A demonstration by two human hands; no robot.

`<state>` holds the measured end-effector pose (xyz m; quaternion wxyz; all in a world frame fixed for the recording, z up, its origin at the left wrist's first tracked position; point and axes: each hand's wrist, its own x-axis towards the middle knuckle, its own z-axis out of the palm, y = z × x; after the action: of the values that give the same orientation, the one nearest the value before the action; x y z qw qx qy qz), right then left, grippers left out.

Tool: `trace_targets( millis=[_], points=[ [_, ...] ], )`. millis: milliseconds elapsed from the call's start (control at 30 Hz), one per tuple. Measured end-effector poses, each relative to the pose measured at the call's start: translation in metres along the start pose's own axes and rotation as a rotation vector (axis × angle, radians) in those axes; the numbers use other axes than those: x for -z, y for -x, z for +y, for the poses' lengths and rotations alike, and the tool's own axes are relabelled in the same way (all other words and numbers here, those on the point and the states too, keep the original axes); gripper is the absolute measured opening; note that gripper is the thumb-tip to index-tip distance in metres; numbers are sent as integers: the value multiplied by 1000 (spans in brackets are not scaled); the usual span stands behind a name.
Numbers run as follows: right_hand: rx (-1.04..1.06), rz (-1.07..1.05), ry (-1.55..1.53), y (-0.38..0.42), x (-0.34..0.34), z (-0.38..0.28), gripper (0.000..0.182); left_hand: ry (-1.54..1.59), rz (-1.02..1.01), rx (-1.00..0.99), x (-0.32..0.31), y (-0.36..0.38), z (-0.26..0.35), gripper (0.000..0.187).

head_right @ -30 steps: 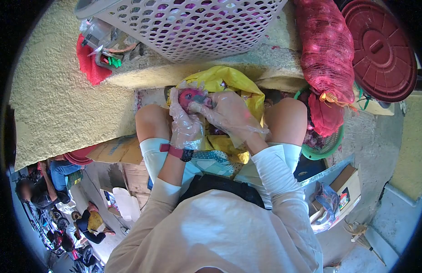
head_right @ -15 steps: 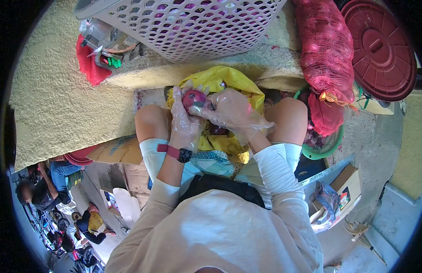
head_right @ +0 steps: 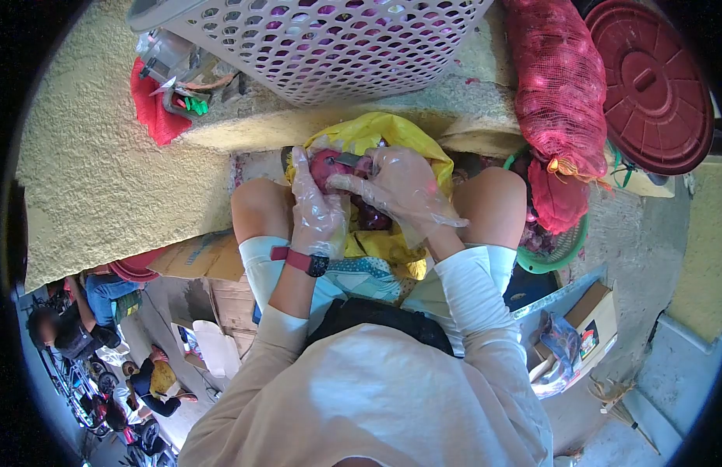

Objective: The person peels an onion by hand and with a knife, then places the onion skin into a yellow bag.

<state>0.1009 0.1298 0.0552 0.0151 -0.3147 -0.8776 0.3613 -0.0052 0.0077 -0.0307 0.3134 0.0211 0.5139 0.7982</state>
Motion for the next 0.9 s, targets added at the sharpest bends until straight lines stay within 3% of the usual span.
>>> trace_targets(
  millis=[267,600,667,800,867,900],
  points=[
    [9,-52,-20,0,3,-4,71,248,-49,227,-20,13,28,50],
    [-16,-60,-77,-2,-11,4,61,189,36,189,-30,14,30,53],
    [-18,-46,-97,-2,-15,7,61,62,-14,115,-22,11,22,52],
    [-19,2,-102,-1,-16,6,60,110,24,58,-18,4,12,51],
    [-48,-47,-123,-1,-9,2,65,-345,-21,-165,-5,-3,4,48],
    [-77,-96,-143,0,-5,0,71,-345,-22,-164,-3,-3,3,48]
  ],
)
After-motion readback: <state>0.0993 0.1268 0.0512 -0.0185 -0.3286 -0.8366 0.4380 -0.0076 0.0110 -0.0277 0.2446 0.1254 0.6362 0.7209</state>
